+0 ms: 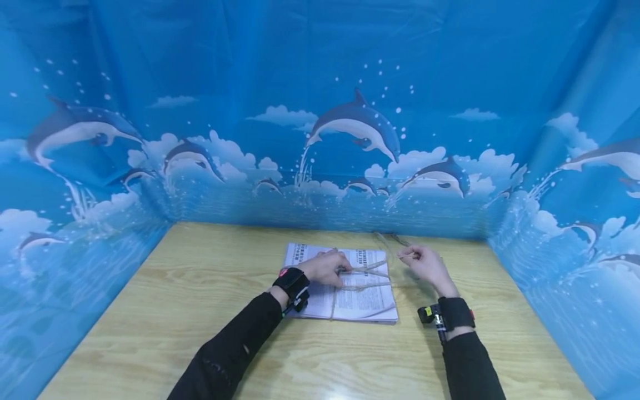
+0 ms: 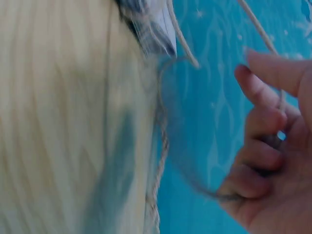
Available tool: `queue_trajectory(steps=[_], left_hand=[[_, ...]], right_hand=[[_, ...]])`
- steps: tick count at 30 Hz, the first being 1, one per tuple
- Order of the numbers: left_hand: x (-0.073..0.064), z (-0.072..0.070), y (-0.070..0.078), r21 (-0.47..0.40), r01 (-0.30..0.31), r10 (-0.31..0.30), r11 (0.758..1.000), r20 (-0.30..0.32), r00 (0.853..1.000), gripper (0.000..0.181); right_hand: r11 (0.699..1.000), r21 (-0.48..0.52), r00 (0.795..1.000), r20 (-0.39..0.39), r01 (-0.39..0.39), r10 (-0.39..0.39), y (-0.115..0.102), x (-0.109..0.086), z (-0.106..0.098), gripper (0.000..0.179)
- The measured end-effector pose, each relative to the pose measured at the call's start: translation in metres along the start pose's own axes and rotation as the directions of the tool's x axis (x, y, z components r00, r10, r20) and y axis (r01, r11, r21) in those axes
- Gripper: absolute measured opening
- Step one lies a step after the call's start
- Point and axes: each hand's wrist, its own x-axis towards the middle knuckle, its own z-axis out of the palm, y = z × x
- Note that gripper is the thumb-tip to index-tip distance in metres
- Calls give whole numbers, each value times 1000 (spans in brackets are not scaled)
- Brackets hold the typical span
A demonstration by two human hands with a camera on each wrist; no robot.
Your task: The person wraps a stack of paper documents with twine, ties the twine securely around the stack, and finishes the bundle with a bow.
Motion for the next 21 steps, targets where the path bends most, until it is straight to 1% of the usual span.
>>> queue_trajectory(steps=[2,3,5,6,9,12,14,16,18,21], left_hand=[[0,1,0,-8,-1,1,1000,-2,1000,46],[0,2,0,-9,-2,2,1000,-3,1000,47],[-1,3,1,-6,-3,3,1000,-10,1000,49],[-1,4,2,3,-4,4,1000,-12,1000,49],[-2,6,6,83,-9,9,996,-4,1000,51],[-3,7,15,195,-8,7,981,4,1000,50],[-4,7,20,255,-2,1,967,3,1000,48],[-4,7,23,286,4,-3,958,-5,1000,47],[-3,7,24,275,12,-9,961,-10,1000,51],[-1,5,24,217,33,-35,976,3,999,65]], right_hand=[[1000,-18,999,50,10,-9,3,-3,-6,25],[999,-31,998,62,19,-17,5,-4,-9,26],[998,-59,997,73,36,-32,7,-7,-15,32],[997,-71,997,70,28,-23,7,-9,-17,36],[995,-94,1000,11,-18,20,9,-12,-24,49],[996,-73,999,-18,-50,49,11,-14,-27,54],[997,-63,999,-14,-45,44,11,-15,-27,54],[998,-62,1000,-2,-17,17,10,-14,-28,54],[998,-62,1000,1,-1,1,10,-13,-28,53],[997,-71,1000,13,11,-10,10,-13,-30,51]])
